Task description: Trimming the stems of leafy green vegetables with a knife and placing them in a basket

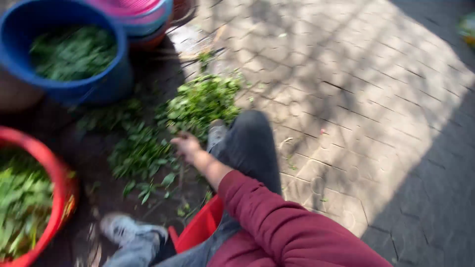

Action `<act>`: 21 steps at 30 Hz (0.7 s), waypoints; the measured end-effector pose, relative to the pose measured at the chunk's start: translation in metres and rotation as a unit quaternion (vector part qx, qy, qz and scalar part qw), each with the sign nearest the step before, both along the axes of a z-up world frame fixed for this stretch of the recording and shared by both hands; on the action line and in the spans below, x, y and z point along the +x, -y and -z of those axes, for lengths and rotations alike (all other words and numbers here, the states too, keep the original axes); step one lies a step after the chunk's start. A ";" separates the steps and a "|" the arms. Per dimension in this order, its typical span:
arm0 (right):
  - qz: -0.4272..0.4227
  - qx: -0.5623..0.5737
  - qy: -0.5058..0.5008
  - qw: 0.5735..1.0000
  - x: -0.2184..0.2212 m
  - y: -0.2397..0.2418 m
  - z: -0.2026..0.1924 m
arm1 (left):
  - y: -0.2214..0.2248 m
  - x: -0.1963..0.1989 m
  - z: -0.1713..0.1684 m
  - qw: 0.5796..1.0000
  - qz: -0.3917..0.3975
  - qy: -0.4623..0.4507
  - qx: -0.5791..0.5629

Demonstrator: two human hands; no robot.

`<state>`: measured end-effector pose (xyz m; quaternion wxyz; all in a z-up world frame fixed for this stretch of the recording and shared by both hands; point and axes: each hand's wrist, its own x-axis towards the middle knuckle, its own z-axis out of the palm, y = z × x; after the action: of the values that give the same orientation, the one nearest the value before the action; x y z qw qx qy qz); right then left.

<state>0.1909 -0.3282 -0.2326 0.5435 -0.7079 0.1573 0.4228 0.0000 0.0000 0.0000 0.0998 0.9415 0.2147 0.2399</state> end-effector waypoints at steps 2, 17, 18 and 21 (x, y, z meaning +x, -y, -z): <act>0.025 -0.049 -0.004 0.998 0.016 0.006 0.024 | 0.023 -0.088 -0.016 0.993 -0.103 -0.058 -0.014; -0.248 -0.211 0.189 0.927 0.017 -0.012 0.179 | 0.126 -0.161 -0.067 0.973 -0.213 -0.080 -0.044; -0.252 -0.211 0.186 0.926 0.019 -0.014 0.179 | 0.129 -0.153 -0.072 0.972 -0.217 -0.083 -0.045; -0.364 -0.265 0.217 0.866 0.024 -0.017 0.167 | 0.133 -0.132 -0.084 0.964 -0.204 -0.103 -0.134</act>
<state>0.2146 -0.3108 -0.3991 0.1634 -0.9061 -0.1280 0.3686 -0.1317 -0.1333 0.0839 0.1516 0.8754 0.4412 0.1261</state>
